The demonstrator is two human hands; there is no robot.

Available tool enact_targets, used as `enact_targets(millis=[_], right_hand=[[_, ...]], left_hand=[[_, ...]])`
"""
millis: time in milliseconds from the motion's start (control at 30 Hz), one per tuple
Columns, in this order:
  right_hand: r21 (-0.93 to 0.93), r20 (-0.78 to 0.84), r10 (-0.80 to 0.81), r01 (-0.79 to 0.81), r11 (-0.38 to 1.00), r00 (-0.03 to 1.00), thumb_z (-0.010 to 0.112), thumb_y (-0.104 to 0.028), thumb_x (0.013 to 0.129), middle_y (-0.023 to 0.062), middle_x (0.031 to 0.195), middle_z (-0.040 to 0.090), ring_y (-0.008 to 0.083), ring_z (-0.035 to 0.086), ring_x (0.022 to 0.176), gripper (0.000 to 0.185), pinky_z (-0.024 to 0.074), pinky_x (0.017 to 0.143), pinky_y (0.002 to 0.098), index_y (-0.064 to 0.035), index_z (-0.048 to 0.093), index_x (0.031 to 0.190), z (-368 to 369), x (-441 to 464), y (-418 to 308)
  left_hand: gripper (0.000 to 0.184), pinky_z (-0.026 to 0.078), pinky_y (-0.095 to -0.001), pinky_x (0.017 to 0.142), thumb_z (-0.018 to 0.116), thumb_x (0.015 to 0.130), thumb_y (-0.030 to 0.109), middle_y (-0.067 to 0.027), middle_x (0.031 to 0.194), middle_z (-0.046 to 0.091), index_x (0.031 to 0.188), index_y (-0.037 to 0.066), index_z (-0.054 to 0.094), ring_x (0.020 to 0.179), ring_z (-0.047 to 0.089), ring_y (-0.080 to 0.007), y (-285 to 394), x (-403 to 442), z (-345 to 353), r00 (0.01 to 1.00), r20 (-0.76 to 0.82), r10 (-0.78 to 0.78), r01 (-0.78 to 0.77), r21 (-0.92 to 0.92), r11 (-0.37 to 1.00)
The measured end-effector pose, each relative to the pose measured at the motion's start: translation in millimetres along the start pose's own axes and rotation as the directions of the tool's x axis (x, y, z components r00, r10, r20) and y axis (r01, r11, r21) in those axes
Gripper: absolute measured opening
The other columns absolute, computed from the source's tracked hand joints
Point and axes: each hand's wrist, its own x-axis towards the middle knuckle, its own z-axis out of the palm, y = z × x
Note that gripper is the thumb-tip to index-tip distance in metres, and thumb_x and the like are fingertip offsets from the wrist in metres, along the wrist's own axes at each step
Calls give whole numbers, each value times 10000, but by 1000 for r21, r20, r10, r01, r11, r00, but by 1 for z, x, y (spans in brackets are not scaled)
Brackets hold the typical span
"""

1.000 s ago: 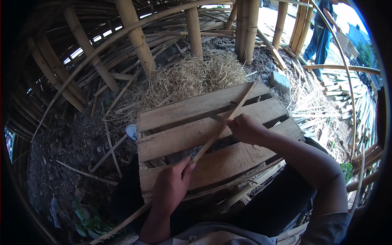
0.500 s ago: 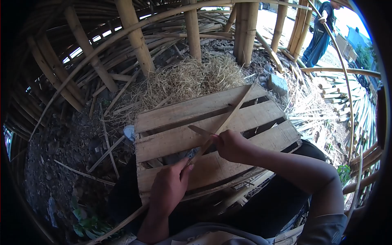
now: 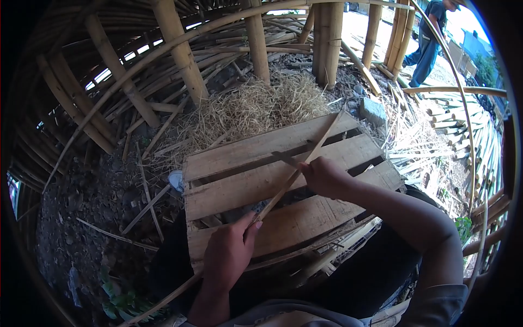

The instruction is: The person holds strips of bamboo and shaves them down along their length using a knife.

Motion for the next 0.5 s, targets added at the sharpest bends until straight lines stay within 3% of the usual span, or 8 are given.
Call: enact_targets(millis=[67,133,233,267,300,333,367,500], right_hand=[[47,-301,-472,507,861,829,444,-321,991,291,672,613,497,627,756,459,508,663,528,51,650,816,57,-11,11],[50,6,-185,185,982,983,460,-315,983,299,686,614,517,615,782,451,505,703,542,64,641,821,20,-11,0],[65,108,286,-294,954,952,449,-329,989,319,682,605,530,603,778,497,504,704,543,85,627,781,-20,-4,-15],[63,107,290,-298,953,951,449,-329,989,319,682,605,530,603,778,497,504,704,543,85,627,781,-4,-11,-17],[90,-18,3,-1,996,1000,440,-339,994,316,673,603,527,604,768,517,504,704,541,82,624,756,24,-25,-14],[78,-143,-288,301,950,947,431,-348,999,314,663,601,525,605,757,539,504,704,539,79,621,731,37,-32,-13],[72,-74,-297,302,950,952,418,-353,1004,314,656,599,526,602,751,565,503,715,536,74,614,690,33,-25,-6],[88,85,166,-174,981,982,409,-385,1014,272,572,580,482,614,620,611,495,545,502,68,585,643,-4,-6,-8]], left_hand=[[314,498,-382,660,630,922,260,-254,842,644,1137,34,661,776,660,-387,0,0,3,1000,-3,2,-2,-1,1000],[312,497,-374,655,640,917,250,-258,830,642,1136,29,662,759,661,-384,-7,0,8,997,-26,67,-68,-12,998],[310,497,-373,655,645,913,244,-259,831,644,1135,29,664,760,665,-381,3,0,2,1000,-13,-3,3,-8,1000],[310,497,-373,655,645,913,244,-259,831,644,1135,29,664,760,665,-381,3,1,2,1000,-9,-1,1,-10,1000],[310,498,-372,654,644,914,244,-258,827,645,1136,29,664,755,667,-376,2,1,2,1000,-4,8,-8,-24,1000],[309,498,-371,652,643,914,244,-256,823,645,1137,30,665,751,670,-372,1,1,3,1000,-2,16,-16,-37,999],[309,498,-371,652,643,914,244,-256,823,645,1137,30,665,751,670,-372,0,2,4,1000,-6,14,-14,-36,999],[308,492,-373,639,638,917,240,-255,801,640,1140,30,663,720,669,-365,-1,0,6,999,-34,35,-35,-2,999]])
